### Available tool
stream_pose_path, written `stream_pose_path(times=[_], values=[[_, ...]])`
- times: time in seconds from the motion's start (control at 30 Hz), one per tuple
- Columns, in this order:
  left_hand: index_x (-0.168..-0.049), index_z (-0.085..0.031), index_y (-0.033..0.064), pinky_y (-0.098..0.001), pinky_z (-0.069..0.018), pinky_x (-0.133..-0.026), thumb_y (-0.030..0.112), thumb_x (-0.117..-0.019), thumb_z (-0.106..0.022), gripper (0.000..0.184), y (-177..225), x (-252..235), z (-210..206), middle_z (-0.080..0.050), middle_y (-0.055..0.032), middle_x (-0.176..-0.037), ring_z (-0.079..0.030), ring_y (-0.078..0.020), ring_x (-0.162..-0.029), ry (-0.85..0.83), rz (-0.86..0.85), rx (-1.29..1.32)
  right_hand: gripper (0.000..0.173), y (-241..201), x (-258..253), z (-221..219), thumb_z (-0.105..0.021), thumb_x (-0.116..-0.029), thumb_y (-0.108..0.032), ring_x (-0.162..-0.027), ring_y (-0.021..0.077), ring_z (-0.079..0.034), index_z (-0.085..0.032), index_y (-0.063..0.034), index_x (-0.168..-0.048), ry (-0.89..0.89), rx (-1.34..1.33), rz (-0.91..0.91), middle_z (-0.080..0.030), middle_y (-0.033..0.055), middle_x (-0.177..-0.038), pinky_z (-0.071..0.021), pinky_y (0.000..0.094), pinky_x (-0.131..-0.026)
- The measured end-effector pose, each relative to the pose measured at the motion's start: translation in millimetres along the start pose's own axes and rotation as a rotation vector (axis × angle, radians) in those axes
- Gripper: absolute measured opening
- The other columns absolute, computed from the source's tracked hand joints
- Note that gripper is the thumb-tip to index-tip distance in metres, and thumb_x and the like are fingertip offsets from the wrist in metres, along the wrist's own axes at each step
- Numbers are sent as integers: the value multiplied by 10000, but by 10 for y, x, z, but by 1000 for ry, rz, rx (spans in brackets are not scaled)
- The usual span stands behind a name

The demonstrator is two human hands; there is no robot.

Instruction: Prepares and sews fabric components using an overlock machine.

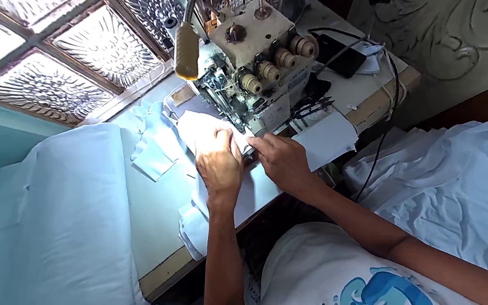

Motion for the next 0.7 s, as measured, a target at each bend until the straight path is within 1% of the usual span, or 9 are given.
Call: stream_pose_path(times=[0.17,0.23,0.33,0.4,0.43,0.5,0.53,0.6,0.7], values=[[-1158,-722,-29,-578,-472,-967,116,-1019,-510,292,-272,-373,-61,-673,-262,-1206,-621,-446,-1169,27,127,-43,327,-21,32,-22,-637,-924,-26,-689,275,-654,-745,-72,-1229,-35,75,16,-659,110,-781,-519,394,-625],[-1143,-720,-27,-561,-446,-1020,143,-1019,-510,297,-384,-456,-65,-665,-256,-1223,-594,-436,-1212,35,162,-64,288,4,87,28,-635,-939,-43,-693,270,-662,-753,-69,-1201,-27,58,24,-666,105,-784,-535,394,-641],[-1094,-713,-65,-574,-426,-1021,126,-1003,-513,291,-523,-458,-19,-656,-287,-1190,-586,-467,-1183,100,177,-56,231,145,189,201,-630,-949,-59,-757,296,-700,-759,-58,-1141,-58,25,-26,-711,126,-869,-566,444,-683],[-1129,-705,-65,-595,-423,-1015,141,-1015,-511,306,-645,-355,49,-636,-300,-1219,-576,-480,-1182,97,213,-53,225,376,273,376,-620,-976,-69,-824,329,-722,-745,-46,-1163,-89,45,-110,-735,157,-984,-581,501,-709],[-1170,-696,-55,-614,-430,-1014,158,-1024,-514,316,-710,-251,91,-620,-306,-1250,-569,-491,-1196,90,226,-67,234,541,325,474,-610,-991,-76,-846,348,-718,-730,-39,-1189,-91,63,-164,-725,176,-1026,-576,521,-705],[-1242,-668,-18,-628,-443,-1004,198,-1029,-531,333,-846,32,185,-577,-296,-1304,-556,-483,-1207,72,265,-98,265,943,437,663,-578,-1025,-118,-940,393,-700,-687,-29,-1250,-77,119,-301,-685,219,-1129,-568,566,-755],[-1258,-657,-31,-636,-441,-1004,176,-1013,-568,333,-887,156,252,-567,-308,-1317,-556,-487,-1207,53,310,-87,278,1156,491,743,-574,-1034,-150,-986,416,-680,-667,-24,-1265,-71,140,-379,-657,237,-1169,-557,591,-790],[-1240,-663,-57,-605,-488,-924,119,-980,-637,315,-924,421,394,-591,-320,-1260,-609,-468,-1101,31,376,-36,332,1565,536,844,-621,-1028,-231,-1057,467,-651,-662,5,-1257,-62,112,-543,-645,272,-1207,-512,651,-854],[-1114,-700,-74,-445,-539,-728,85,-945,-657,236,-961,859,505,-666,-266,-1066,-654,-313,-836,-36,310,97,406,1929,562,827,-694,-982,-350,-1046,421,-677,-703,-6,-1196,-115,-24,-751,-712,229,-1126,-473,668,-908]])
Point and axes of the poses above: each hand's wrist, its own x-axis away from the middle knuckle, its own z-axis out of the back of the hand, y = z × x, the point moved 6 cm from there along -x, towards the middle knuckle
